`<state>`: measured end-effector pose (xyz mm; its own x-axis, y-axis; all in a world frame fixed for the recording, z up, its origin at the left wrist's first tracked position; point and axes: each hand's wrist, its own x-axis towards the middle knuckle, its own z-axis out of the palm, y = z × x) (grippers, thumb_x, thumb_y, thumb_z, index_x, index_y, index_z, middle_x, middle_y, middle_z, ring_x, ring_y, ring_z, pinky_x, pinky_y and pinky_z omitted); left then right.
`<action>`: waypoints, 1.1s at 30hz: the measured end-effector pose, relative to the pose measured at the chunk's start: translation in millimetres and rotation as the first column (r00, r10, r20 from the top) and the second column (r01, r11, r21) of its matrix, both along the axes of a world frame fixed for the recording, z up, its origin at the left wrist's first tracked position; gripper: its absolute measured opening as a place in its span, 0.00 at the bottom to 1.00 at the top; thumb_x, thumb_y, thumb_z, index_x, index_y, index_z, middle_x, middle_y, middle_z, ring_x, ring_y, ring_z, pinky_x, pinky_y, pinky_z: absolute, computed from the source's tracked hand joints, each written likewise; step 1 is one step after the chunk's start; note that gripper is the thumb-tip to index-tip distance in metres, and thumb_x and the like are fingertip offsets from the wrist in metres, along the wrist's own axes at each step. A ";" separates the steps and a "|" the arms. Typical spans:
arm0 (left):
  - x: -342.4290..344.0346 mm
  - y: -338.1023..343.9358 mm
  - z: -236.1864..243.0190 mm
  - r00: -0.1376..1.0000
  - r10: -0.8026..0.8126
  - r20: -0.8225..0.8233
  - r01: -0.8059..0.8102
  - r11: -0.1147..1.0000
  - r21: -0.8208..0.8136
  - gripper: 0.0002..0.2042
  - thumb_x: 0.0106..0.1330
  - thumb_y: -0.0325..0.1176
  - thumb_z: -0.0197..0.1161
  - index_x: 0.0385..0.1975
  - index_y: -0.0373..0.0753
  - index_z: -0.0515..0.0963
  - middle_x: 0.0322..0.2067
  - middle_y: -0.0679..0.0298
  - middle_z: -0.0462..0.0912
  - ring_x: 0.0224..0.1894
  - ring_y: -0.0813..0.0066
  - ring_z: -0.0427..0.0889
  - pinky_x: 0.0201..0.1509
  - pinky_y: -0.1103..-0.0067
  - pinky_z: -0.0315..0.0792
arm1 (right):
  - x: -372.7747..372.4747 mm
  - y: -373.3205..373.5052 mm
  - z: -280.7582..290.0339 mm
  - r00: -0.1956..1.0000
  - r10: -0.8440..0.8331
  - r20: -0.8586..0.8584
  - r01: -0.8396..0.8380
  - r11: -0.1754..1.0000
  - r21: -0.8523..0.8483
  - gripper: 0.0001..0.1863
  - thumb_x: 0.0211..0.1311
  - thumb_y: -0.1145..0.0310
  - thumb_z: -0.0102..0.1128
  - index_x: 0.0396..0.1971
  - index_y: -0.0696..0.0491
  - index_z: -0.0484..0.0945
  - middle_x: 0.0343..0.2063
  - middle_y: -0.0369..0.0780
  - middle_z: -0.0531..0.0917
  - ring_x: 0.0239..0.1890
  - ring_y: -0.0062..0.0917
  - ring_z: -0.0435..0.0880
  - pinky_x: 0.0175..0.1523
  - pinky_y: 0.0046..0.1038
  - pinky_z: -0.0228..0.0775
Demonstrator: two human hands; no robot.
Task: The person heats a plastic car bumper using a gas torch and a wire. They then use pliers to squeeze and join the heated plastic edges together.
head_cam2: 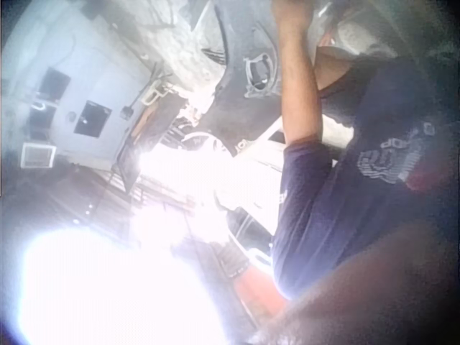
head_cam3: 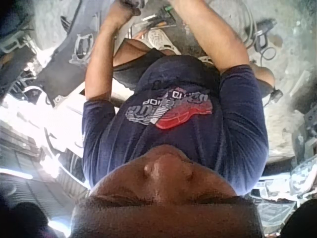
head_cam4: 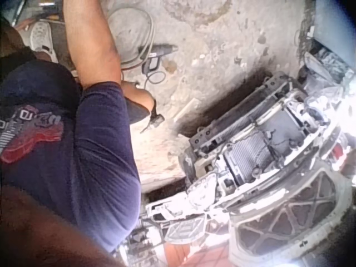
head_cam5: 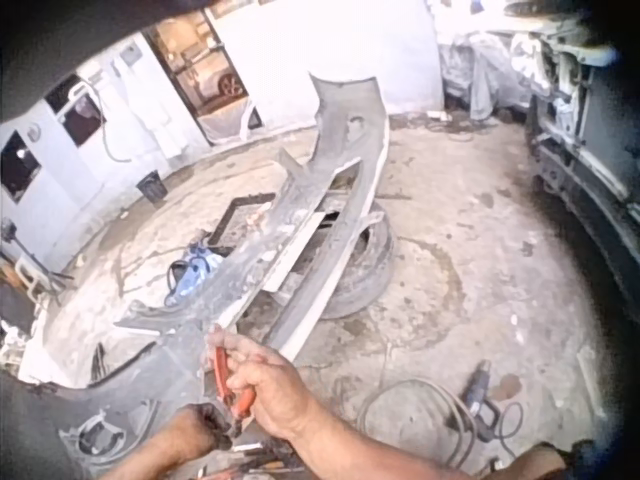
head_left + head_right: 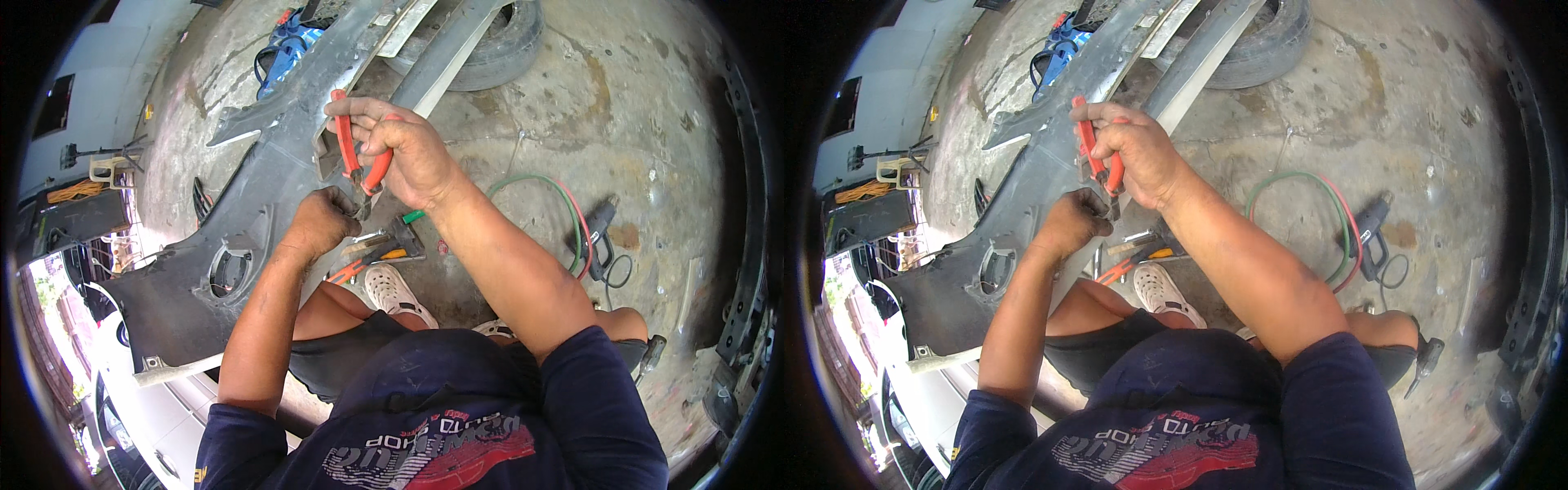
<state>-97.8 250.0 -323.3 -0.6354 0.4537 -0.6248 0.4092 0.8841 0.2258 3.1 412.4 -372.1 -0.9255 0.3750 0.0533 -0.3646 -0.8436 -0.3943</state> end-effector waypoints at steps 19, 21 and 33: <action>2.3 -5.6 -5.5 0.994 0.046 0.096 -0.062 0.983 0.172 0.19 0.47 0.24 0.76 0.41 0.37 0.81 0.34 0.64 0.85 0.37 0.70 0.83 0.47 0.73 0.78 | -9.3 -7.9 11.5 0.984 -0.132 0.122 0.107 0.976 0.192 0.10 0.52 0.76 0.58 0.36 0.55 0.73 0.42 0.44 0.82 0.40 0.25 0.82 0.42 0.27 0.78; -3.1 -9.9 -9.7 0.993 0.027 0.111 -0.046 0.984 0.172 0.17 0.47 0.24 0.76 0.38 0.37 0.81 0.33 0.65 0.84 0.37 0.71 0.83 0.47 0.73 0.78 | -5.3 -0.9 12.3 0.987 -0.114 0.115 0.090 0.976 0.198 0.11 0.51 0.77 0.58 0.37 0.55 0.73 0.43 0.44 0.82 0.41 0.25 0.82 0.43 0.29 0.79; -1.3 -2.3 -6.0 0.992 -0.034 0.118 0.026 0.997 0.071 0.17 0.51 0.25 0.76 0.43 0.33 0.86 0.36 0.62 0.88 0.40 0.71 0.83 0.52 0.73 0.76 | -1.7 4.1 10.4 0.993 -0.081 0.084 0.065 0.982 0.180 0.16 0.52 0.77 0.54 0.43 0.57 0.72 0.50 0.49 0.80 0.55 0.34 0.82 0.60 0.39 0.79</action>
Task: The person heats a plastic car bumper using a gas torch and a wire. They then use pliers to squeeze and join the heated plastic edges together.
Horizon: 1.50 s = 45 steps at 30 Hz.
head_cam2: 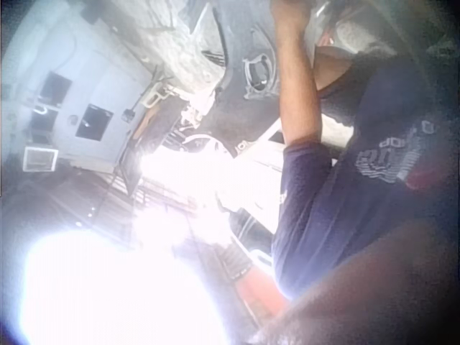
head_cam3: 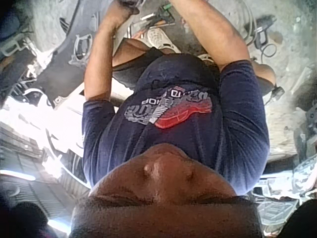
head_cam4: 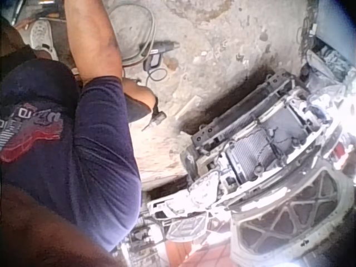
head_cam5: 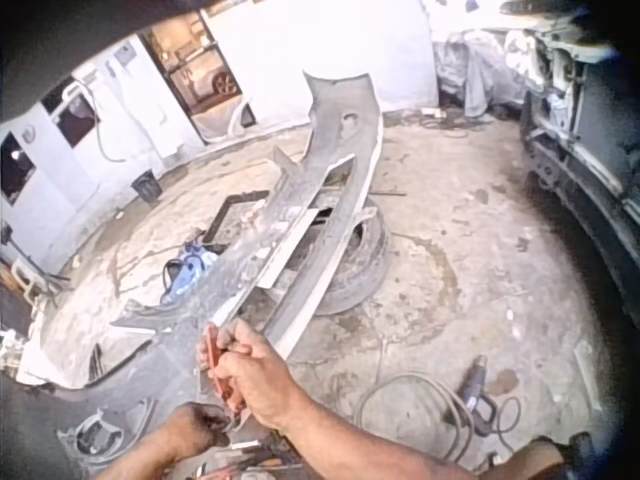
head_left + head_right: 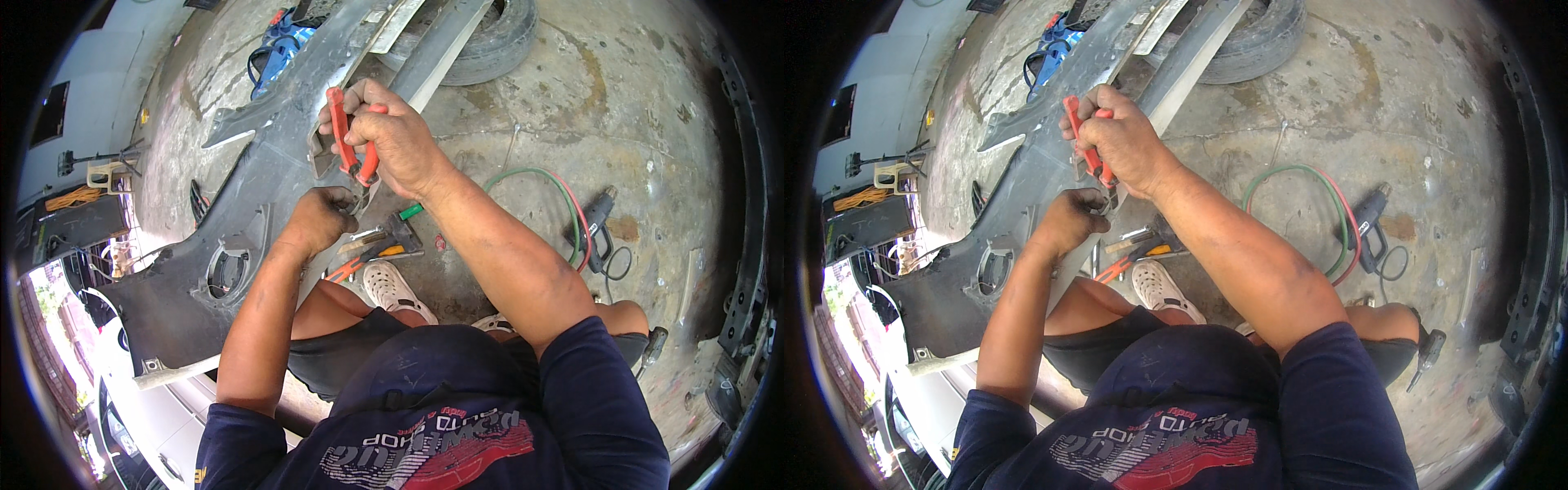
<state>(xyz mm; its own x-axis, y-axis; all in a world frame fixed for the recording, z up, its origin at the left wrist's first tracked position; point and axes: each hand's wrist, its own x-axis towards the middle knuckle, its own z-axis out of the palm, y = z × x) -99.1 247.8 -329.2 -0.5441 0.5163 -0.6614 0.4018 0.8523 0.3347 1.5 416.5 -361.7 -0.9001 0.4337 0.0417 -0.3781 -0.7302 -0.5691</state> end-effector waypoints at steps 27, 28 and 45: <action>3.3 5.3 7.1 0.987 -0.154 -0.056 0.150 0.986 -0.068 0.14 0.54 0.29 0.73 0.40 0.29 0.86 0.35 0.46 0.90 0.39 0.56 0.88 0.53 0.66 0.77 | -6.4 -5.7 1.1 1.000 0.014 -0.027 -0.013 1.000 0.028 0.16 0.53 0.77 0.56 0.45 0.57 0.73 0.45 0.45 0.81 0.49 0.32 0.84 0.54 0.36 0.80; 4.1 6.0 7.4 0.986 -0.158 -0.052 0.155 0.986 -0.065 0.14 0.54 0.29 0.73 0.40 0.29 0.86 0.36 0.46 0.90 0.40 0.56 0.88 0.54 0.66 0.77 | -7.8 -5.7 2.3 1.000 0.014 -0.017 -0.013 1.000 0.022 0.16 0.53 0.77 0.56 0.45 0.57 0.73 0.44 0.45 0.81 0.48 0.31 0.84 0.54 0.36 0.81; 1.5 0.7 -5.2 0.990 -0.123 -0.069 0.119 0.991 -0.067 0.19 0.53 0.28 0.73 0.45 0.26 0.86 0.40 0.46 0.90 0.45 0.59 0.88 0.57 0.66 0.76 | -37.7 -19.9 17.6 0.976 -0.129 0.178 0.065 0.943 0.325 0.16 0.71 0.57 0.65 0.34 0.56 0.81 0.25 0.35 0.80 0.28 0.20 0.75 0.35 0.29 0.70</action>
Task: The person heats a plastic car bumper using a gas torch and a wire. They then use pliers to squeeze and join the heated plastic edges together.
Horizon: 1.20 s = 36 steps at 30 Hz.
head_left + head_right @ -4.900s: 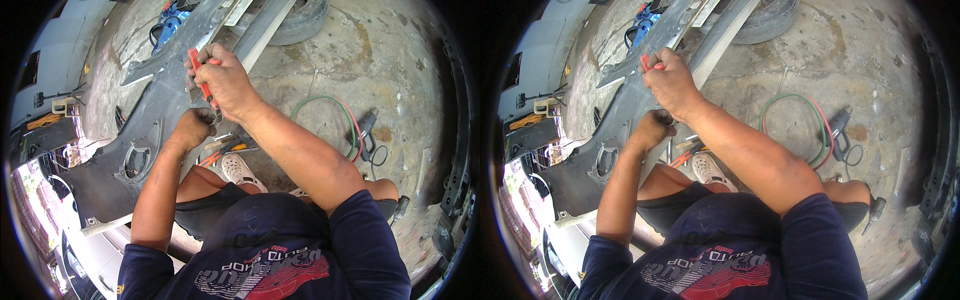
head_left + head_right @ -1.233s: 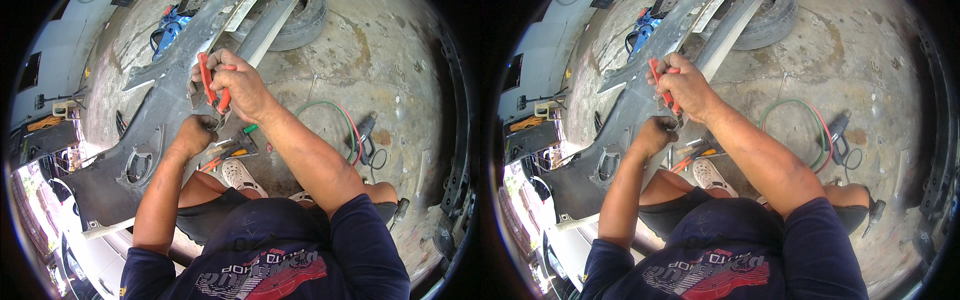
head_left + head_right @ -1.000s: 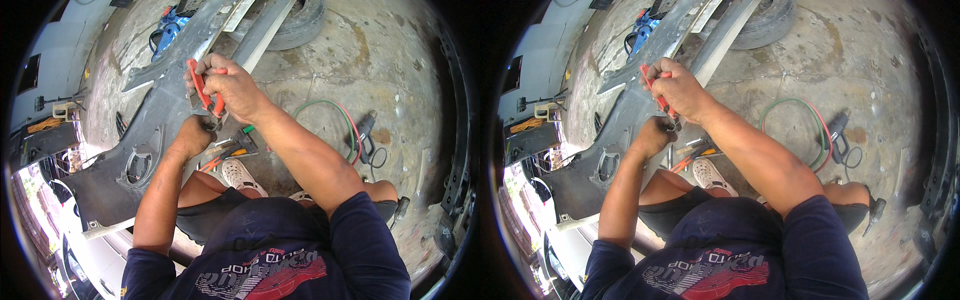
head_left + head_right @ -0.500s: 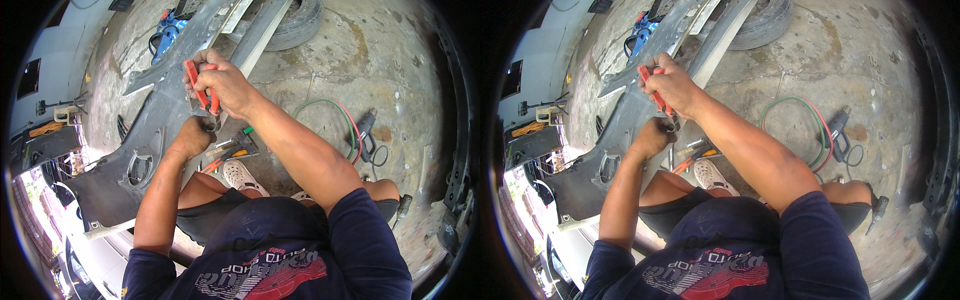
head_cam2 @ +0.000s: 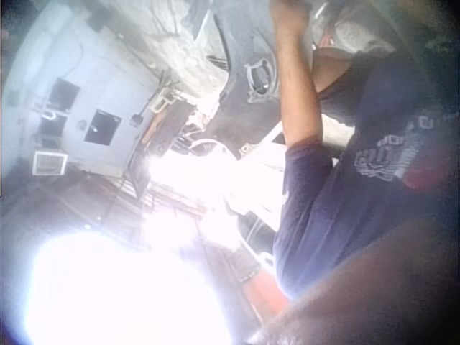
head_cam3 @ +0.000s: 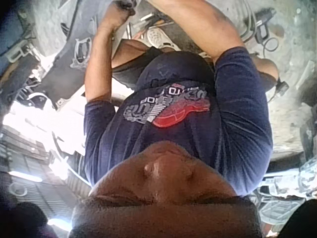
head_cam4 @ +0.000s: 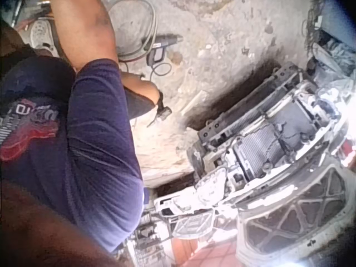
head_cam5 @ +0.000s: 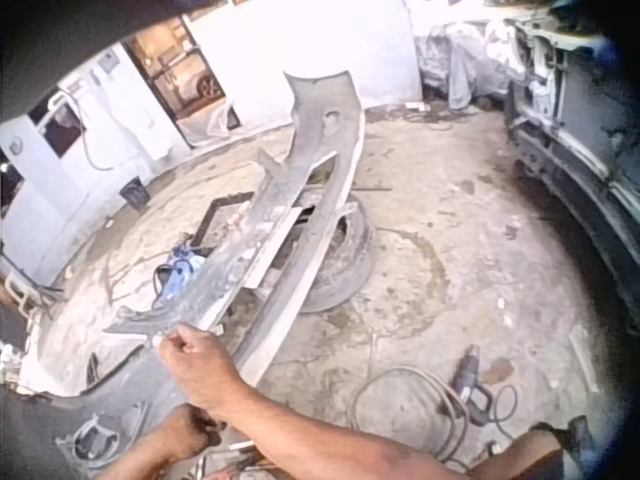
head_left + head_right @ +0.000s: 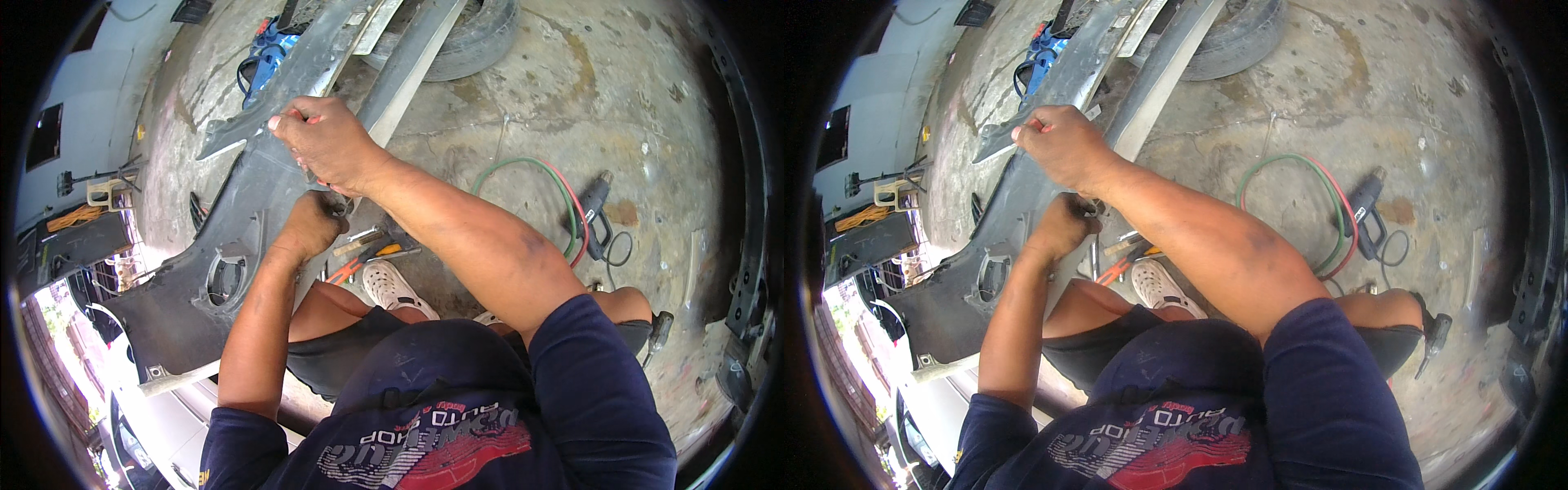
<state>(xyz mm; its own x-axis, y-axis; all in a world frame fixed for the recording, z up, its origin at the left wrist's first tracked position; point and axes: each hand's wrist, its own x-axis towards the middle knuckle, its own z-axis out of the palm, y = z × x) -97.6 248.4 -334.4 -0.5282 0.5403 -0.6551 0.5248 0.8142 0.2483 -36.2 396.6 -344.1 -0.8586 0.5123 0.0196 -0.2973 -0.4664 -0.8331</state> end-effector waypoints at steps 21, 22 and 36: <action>3.7 6.8 11.9 1.000 0.016 0.015 -0.015 0.999 -0.042 0.18 0.53 0.27 0.75 0.45 0.29 0.86 0.42 0.49 0.91 0.46 0.59 0.88 0.58 0.67 0.76 | 20.8 14.8 5.6 0.973 0.199 -0.119 -0.206 0.977 -0.054 0.15 0.73 0.67 0.61 0.54 0.57 0.80 0.36 0.35 0.84 0.39 0.18 0.82 0.45 0.24 0.76; 3.7 6.4 12.0 1.000 0.022 0.018 -0.021 0.999 -0.034 0.19 0.53 0.27 0.75 0.46 0.29 0.86 0.42 0.49 0.91 0.46 0.59 0.88 0.58 0.67 0.76 | 22.7 14.0 8.9 0.975 0.190 -0.115 -0.195 0.980 -0.036 0.14 0.73 0.66 0.61 0.52 0.56 0.80 0.35 0.34 0.83 0.37 0.17 0.81 0.44 0.24 0.75; 0.4 3.0 7.4 1.000 0.008 -0.018 -0.008 1.000 -0.022 0.18 0.51 0.29 0.76 0.43 0.28 0.86 0.40 0.47 0.90 0.46 0.56 0.89 0.57 0.66 0.77 | 14.4 5.9 2.0 0.982 0.124 -0.145 -0.134 0.989 -0.060 0.12 0.76 0.64 0.59 0.51 0.56 0.80 0.34 0.32 0.79 0.36 0.16 0.78 0.45 0.23 0.74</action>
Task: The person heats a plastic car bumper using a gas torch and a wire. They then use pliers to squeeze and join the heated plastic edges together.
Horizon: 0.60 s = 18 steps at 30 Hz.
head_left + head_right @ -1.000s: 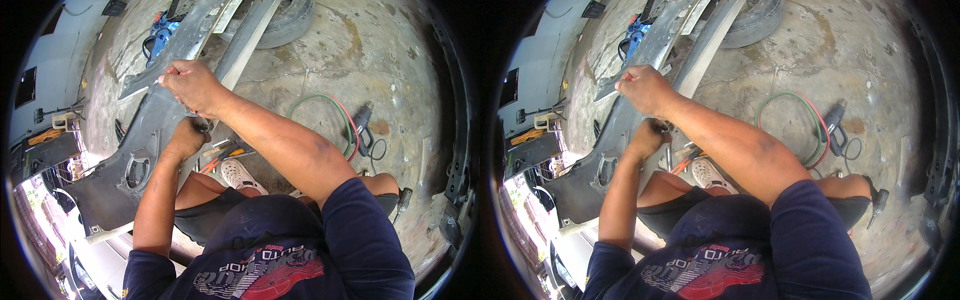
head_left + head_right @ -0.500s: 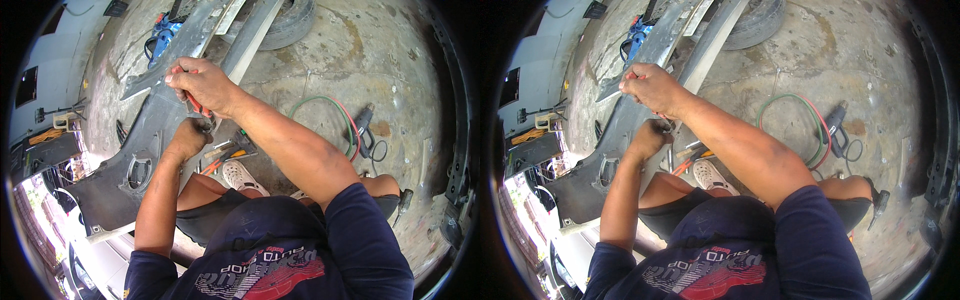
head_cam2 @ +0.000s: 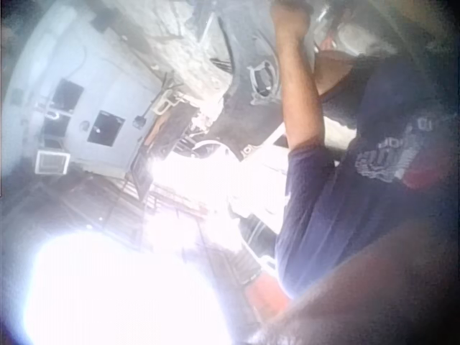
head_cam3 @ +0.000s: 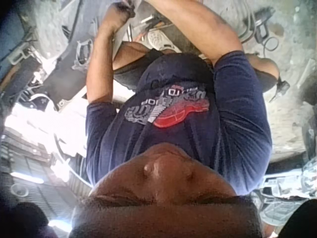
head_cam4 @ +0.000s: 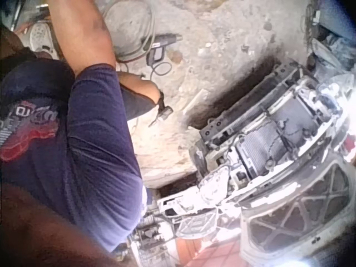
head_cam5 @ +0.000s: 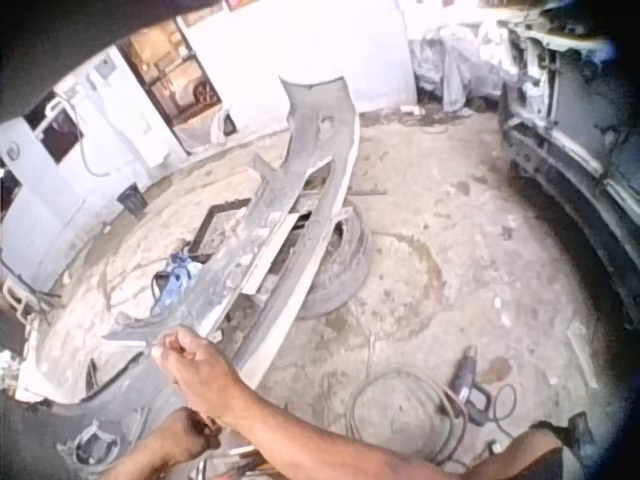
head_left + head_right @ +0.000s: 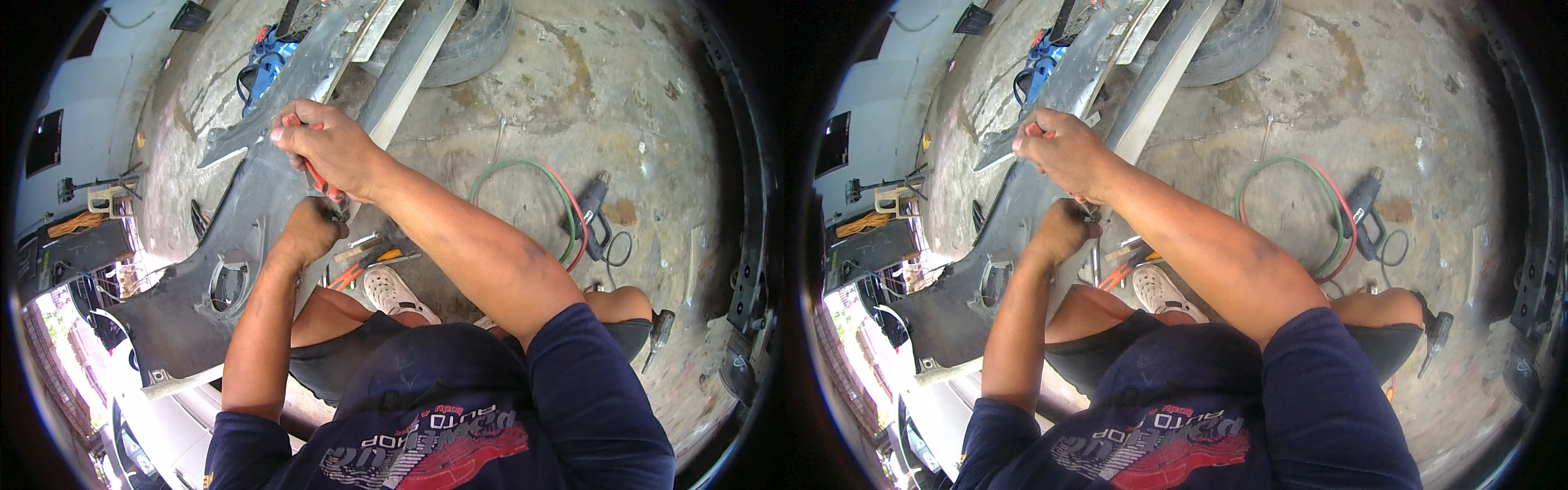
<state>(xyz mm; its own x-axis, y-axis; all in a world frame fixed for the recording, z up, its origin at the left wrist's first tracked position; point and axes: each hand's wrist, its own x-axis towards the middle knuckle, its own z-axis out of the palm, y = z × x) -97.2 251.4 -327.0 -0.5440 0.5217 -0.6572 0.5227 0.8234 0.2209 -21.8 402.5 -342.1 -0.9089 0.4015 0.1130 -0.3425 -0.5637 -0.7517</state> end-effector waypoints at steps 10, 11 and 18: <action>3.8 2.3 5.1 1.000 0.000 0.007 0.000 1.000 0.008 0.17 0.52 0.28 0.75 0.42 0.31 0.87 0.40 0.48 0.91 0.46 0.57 0.89 0.57 0.67 0.77 | 15.1 2.4 -0.6 0.996 0.064 -0.053 -0.064 0.998 0.006 0.20 0.73 0.63 0.59 0.59 0.57 0.80 0.36 0.34 0.81 0.40 0.18 0.80 0.49 0.24 0.75; 1.3 0.0 2.0 1.000 -0.009 -0.002 0.009 1.000 0.006 0.17 0.52 0.28 0.75 0.42 0.31 0.87 0.40 0.48 0.91 0.46 0.57 0.89 0.57 0.67 0.77 | 14.4 2.2 -0.2 0.997 0.064 -0.047 -0.064 0.998 0.009 0.19 0.73 0.63 0.59 0.57 0.57 0.80 0.36 0.33 0.81 0.40 0.18 0.80 0.48 0.24 0.75; 0.5 -0.3 -2.2 0.999 -0.037 -0.019 0.037 0.999 0.006 0.17 0.52 0.27 0.75 0.42 0.29 0.86 0.41 0.49 0.91 0.46 0.57 0.89 0.57 0.67 0.77 | -1.7 -2.6 -4.1 1.000 0.007 -0.019 -0.008 1.000 -0.022 0.11 0.76 0.62 0.58 0.42 0.56 0.79 0.28 0.32 0.77 0.31 0.16 0.76 0.37 0.23 0.73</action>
<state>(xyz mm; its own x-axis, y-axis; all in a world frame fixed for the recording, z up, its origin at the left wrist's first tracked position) -96.7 251.1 -329.3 -0.5365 0.5454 -0.6440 0.5567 0.8022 0.2157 -23.5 399.8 -346.2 -0.9098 0.3971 0.1210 -0.3518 -0.5829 -0.7325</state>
